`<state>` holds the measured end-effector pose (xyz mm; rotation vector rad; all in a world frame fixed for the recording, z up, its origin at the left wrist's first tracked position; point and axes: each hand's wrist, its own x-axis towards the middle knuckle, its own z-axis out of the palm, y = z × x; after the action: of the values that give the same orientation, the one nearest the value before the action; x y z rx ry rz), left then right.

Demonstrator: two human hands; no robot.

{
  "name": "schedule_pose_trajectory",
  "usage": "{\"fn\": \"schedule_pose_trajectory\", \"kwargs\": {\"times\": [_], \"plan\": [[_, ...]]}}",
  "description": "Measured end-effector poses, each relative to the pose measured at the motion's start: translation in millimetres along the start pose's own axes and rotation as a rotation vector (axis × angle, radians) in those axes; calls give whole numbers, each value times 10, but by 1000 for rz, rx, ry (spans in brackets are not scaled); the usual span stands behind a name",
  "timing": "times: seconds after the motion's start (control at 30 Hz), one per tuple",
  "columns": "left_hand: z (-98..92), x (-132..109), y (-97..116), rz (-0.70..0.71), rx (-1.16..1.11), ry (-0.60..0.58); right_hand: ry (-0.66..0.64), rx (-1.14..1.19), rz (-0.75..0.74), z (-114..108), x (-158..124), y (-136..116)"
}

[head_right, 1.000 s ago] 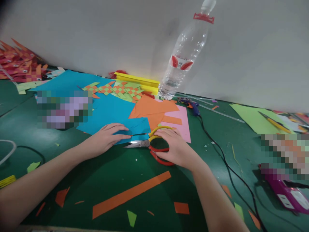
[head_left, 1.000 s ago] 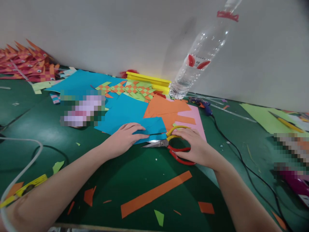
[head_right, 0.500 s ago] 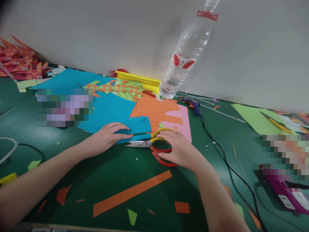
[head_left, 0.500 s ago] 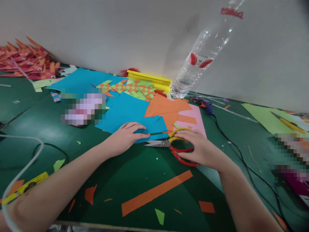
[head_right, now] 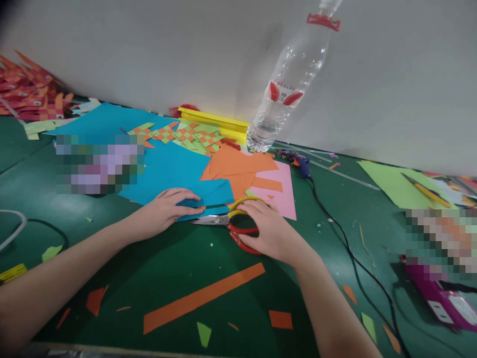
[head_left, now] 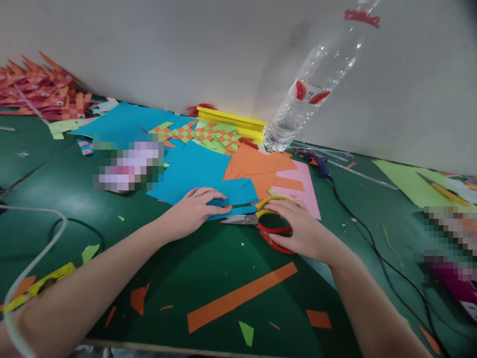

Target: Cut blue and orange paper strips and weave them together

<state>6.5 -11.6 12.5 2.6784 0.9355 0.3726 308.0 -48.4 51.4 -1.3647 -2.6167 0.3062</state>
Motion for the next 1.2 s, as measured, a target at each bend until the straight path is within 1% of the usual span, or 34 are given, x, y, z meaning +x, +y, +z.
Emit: {"fn": "schedule_pose_trajectory", "kwargs": {"times": [0.43,0.6,0.77,1.07,1.2], "plan": [[41,-11,-34,1,2,16,-34,22,7,-8,9,4],[17,-12,-24,-10,3,1,-23,39,14,19,29,-66],[16,-9,-14,-12,3,8,-48,48,-11,51,54,-136],[20,-2,-25,-7,9,2,-82,22,-34,51,28,-86],[30,-22,25,-19,35,-6,-73,25,-26,39,33,-101]]}}
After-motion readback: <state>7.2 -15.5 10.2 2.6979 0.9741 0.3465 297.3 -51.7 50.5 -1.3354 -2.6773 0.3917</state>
